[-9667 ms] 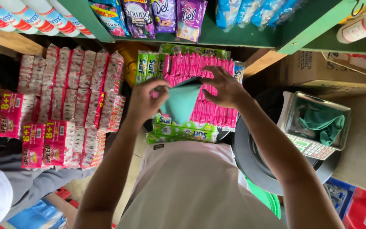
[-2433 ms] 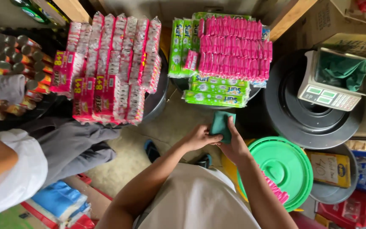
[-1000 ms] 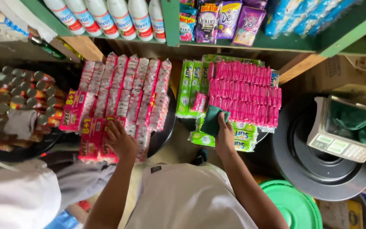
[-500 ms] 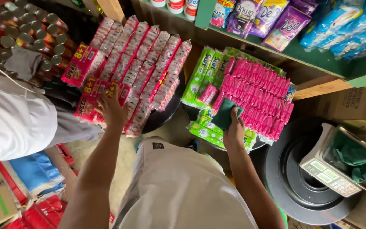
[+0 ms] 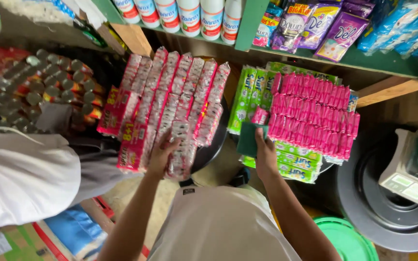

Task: Wiping down grocery items and storage shelves with a cleaning cloth before organizing them.

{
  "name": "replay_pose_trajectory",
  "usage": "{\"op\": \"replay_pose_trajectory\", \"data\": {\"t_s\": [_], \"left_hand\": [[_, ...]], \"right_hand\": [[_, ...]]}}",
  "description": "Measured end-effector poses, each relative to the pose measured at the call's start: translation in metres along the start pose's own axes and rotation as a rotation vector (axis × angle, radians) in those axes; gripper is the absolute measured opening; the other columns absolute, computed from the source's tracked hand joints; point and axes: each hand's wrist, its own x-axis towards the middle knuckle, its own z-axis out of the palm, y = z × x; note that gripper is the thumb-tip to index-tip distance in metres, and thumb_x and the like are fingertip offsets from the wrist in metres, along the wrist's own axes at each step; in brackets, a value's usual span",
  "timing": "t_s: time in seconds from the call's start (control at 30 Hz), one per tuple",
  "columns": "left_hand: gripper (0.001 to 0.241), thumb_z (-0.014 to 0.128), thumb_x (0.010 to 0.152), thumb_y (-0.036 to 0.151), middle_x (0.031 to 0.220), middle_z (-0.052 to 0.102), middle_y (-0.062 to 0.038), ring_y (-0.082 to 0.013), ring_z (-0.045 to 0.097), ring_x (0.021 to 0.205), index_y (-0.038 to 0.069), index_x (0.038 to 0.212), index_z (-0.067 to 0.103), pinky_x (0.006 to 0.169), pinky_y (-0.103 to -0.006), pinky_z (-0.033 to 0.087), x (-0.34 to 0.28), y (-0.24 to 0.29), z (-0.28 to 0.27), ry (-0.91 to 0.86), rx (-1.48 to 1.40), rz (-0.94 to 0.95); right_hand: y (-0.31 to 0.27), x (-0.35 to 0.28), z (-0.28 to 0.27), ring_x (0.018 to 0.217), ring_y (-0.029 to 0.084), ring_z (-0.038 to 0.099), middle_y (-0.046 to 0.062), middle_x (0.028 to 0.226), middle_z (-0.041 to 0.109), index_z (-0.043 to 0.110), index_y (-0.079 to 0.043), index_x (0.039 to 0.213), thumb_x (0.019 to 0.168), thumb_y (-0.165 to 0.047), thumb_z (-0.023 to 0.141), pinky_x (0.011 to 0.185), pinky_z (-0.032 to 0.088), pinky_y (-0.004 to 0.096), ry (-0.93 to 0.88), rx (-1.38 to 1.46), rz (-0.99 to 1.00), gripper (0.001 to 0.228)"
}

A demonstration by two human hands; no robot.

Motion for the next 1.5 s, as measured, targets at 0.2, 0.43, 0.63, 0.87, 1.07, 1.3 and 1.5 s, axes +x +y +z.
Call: {"op": "replay_pose_trajectory", "data": {"t_s": [0.2, 0.43, 0.63, 0.87, 1.07, 1.3, 1.5], "left_hand": [[0.054, 0.055, 0.102, 0.047, 0.117, 0.071, -0.014, -0.0293, 0.069, 0.102, 0.006, 0.137, 0.058, 0.09, -0.0475, 0.057, 0.014, 0.021, 0.025, -0.387, -0.759, -0.441], [0.069, 0.045, 0.097, 0.064, 0.131, 0.069, -0.01, -0.0289, 0.066, 0.119, 0.013, 0.143, 0.054, 0.099, -0.0485, 0.057, 0.022, 0.035, 0.052, -0.654, -0.746, -0.554], [0.075, 0.045, 0.1, 0.069, 0.131, 0.067, -0.014, -0.0313, 0.065, 0.117, 0.012, 0.148, 0.049, 0.096, -0.0494, 0.058, 0.021, 0.064, 0.069, -0.854, -0.766, -0.435], [0.075, 0.045, 0.104, 0.067, 0.132, 0.067, -0.016, -0.0298, 0.069, 0.117, 0.006, 0.148, 0.052, 0.104, -0.0463, 0.058, 0.009, 0.123, 0.079, -0.89, -0.912, -0.301], [0.062, 0.049, 0.103, 0.061, 0.126, 0.068, -0.011, -0.0266, 0.069, 0.112, 0.013, 0.143, 0.057, 0.092, -0.0521, 0.059, 0.014, 0.096, 0.093, -0.859, -0.915, -0.478], [0.07, 0.05, 0.105, 0.062, 0.133, 0.067, -0.017, -0.0294, 0.069, 0.116, 0.007, 0.148, 0.055, 0.096, -0.0435, 0.058, 0.017, 0.116, 0.09, -0.954, -1.078, -0.36], [0.075, 0.047, 0.096, 0.07, 0.129, 0.067, -0.014, -0.0301, 0.07, 0.11, 0.016, 0.147, 0.048, 0.087, -0.0561, 0.06, 0.013, 0.114, 0.093, -0.843, -0.868, -0.455]], "right_hand": [[-0.001, -0.084, 0.092, 0.085, 0.016, 0.062, 0.009, 0.098, 0.071, 0.069, -0.003, 0.119, 0.104, -0.026, 0.069, 0.077, 0.056, 0.034, -0.383, -0.714, -0.533, 0.028], [-0.043, -0.119, 0.16, 0.092, 0.034, 0.07, 0.016, 0.12, 0.066, 0.065, -0.007, 0.126, 0.089, -0.016, 0.07, 0.071, 0.059, 0.043, -0.343, -1.394, -1.212, 0.038], [-0.062, -0.119, 0.171, 0.092, 0.032, 0.071, 0.011, 0.112, 0.065, 0.066, -0.01, 0.126, 0.095, -0.017, 0.071, 0.069, 0.058, 0.043, -0.091, -1.34, -1.236, 0.032], [-0.046, -0.141, 0.147, 0.106, 0.025, 0.066, 0.007, 0.117, 0.064, 0.067, -0.01, 0.125, 0.082, -0.015, 0.07, 0.087, 0.051, 0.045, -0.36, -1.513, -1.526, 0.044], [-0.101, -0.076, 0.159, 0.102, 0.027, 0.061, 0.006, 0.112, 0.065, 0.07, -0.012, 0.116, 0.099, -0.017, 0.072, 0.092, 0.042, 0.046, 0.017, -1.349, -1.313, 0.018], [-0.037, -0.114, 0.129, 0.1, 0.027, 0.063, 0.005, 0.114, 0.066, 0.07, -0.013, 0.116, 0.082, -0.015, 0.078, 0.095, 0.042, 0.046, -0.314, -1.316, -1.378, 0.035], [-0.084, -0.062, 0.13, 0.108, 0.027, 0.064, 0.004, 0.111, 0.067, 0.069, -0.014, 0.112, 0.08, -0.016, 0.08, 0.098, 0.04, 0.048, -0.236, -1.335, -1.475, 0.035]]}}
